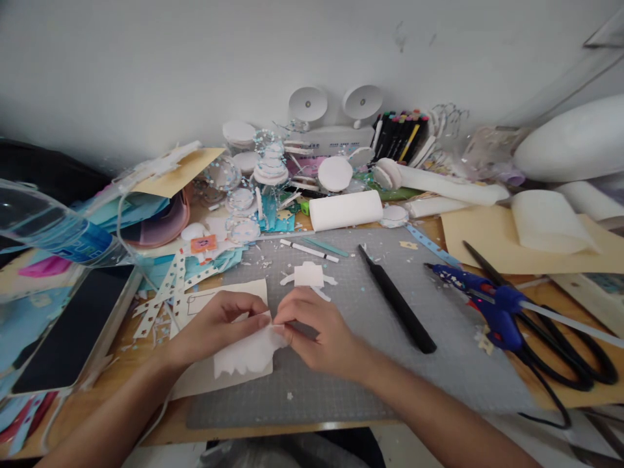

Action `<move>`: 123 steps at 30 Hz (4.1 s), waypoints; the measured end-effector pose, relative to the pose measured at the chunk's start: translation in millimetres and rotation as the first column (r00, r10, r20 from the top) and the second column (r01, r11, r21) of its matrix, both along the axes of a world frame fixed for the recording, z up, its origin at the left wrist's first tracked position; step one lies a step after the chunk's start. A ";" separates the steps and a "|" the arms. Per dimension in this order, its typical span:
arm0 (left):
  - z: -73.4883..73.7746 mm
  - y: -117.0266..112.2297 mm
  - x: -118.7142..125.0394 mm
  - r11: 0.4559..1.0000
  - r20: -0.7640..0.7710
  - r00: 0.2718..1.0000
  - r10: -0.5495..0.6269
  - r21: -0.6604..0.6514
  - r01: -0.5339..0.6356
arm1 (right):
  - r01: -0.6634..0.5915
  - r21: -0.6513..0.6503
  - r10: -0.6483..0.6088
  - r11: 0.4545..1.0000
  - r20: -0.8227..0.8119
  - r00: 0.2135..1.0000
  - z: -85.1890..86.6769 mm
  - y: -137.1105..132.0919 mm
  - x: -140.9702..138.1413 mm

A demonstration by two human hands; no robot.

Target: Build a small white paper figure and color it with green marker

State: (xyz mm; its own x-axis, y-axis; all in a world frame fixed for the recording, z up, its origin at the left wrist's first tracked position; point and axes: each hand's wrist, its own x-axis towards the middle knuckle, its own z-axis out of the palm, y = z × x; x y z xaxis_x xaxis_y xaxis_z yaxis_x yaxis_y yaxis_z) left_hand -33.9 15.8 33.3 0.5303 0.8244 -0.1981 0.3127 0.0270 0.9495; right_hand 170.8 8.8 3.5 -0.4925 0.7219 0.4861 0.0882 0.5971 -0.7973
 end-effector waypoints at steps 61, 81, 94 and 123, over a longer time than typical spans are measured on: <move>-9.9 13.6 -16.7 0.606 -0.149 0.791 0.593 0.730 -0.316 | 0.224 -0.627 -0.512 0.746 -0.326 0.795 7.5 13.7 8.7; -2.2 -4.1 10.7 0.930 0.151 0.928 0.341 0.092 -0.357 | -0.055 -0.610 -0.099 0.790 -0.215 0.972 4.5 -3.6 -8.0; -6.2 17.3 -24.9 0.782 -0.630 0.559 0.540 0.620 -0.057 | 0.166 -0.180 -0.078 0.970 0.413 0.907 -5.7 4.9 0.9; -4.2 -2.2 0.8 0.946 0.013 0.985 0.172 0.277 -0.169 | -0.015 -0.583 -0.061 0.813 -0.111 0.992 5.9 2.5 -0.9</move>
